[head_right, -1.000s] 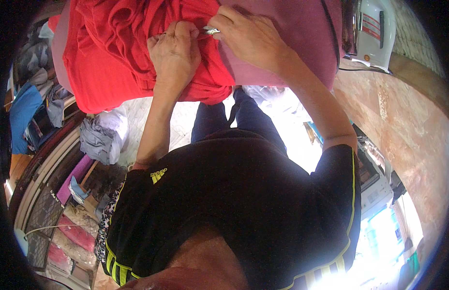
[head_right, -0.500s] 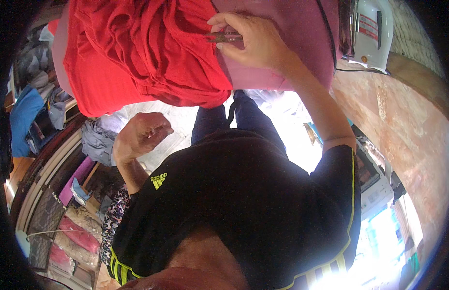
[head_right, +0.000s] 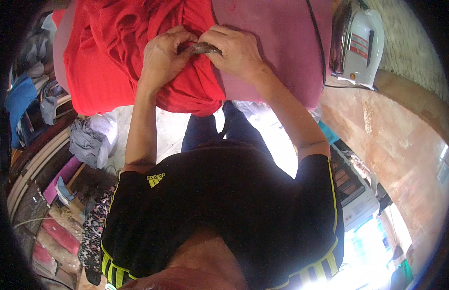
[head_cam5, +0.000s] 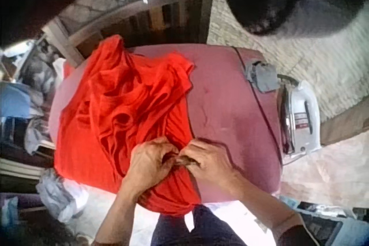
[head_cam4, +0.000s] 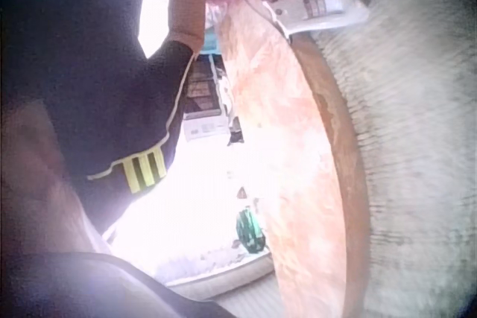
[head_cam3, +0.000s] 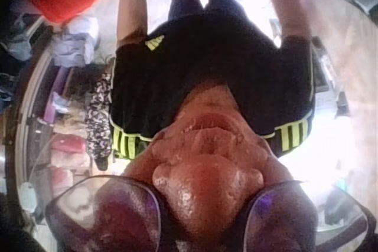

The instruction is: The person uses small scissors to trim loose threads and excess fabric from a red garment laid out on a pink table. The person repeatedly snips small areas of the fabric, occasionally adjusting the garment's position to access different sections.

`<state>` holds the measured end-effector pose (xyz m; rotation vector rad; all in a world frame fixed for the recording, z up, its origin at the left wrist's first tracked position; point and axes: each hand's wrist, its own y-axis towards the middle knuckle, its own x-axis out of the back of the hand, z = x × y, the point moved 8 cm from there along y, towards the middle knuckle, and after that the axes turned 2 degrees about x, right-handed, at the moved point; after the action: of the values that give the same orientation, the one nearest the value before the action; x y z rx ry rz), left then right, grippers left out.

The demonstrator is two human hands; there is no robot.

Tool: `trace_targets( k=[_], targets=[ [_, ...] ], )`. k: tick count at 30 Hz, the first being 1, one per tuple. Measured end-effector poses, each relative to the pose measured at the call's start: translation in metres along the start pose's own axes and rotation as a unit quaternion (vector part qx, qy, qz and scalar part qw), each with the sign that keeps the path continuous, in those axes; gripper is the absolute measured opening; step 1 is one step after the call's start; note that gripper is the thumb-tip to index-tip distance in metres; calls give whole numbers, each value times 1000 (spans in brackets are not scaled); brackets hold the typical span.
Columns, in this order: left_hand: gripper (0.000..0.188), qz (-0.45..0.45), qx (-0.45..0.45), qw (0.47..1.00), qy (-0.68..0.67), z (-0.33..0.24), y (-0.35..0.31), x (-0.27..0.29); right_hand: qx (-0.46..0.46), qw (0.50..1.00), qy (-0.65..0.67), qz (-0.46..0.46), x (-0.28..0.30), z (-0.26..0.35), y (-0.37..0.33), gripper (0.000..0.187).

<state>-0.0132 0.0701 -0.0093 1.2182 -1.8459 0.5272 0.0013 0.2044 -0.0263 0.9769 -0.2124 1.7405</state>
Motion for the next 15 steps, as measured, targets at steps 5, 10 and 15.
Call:
trace_targets(
  k=[5,10,15],
  targets=[
    [19,20,72,989,-129,12,1,2,-95,979,182,-4,17,-26,5,23],
    [19,18,67,982,-176,18,0,1,-22,987,137,82,22,-11,13,19],
    [19,40,63,976,-204,18,4,0,-44,983,173,32,20,-17,19,33]
  ],
)
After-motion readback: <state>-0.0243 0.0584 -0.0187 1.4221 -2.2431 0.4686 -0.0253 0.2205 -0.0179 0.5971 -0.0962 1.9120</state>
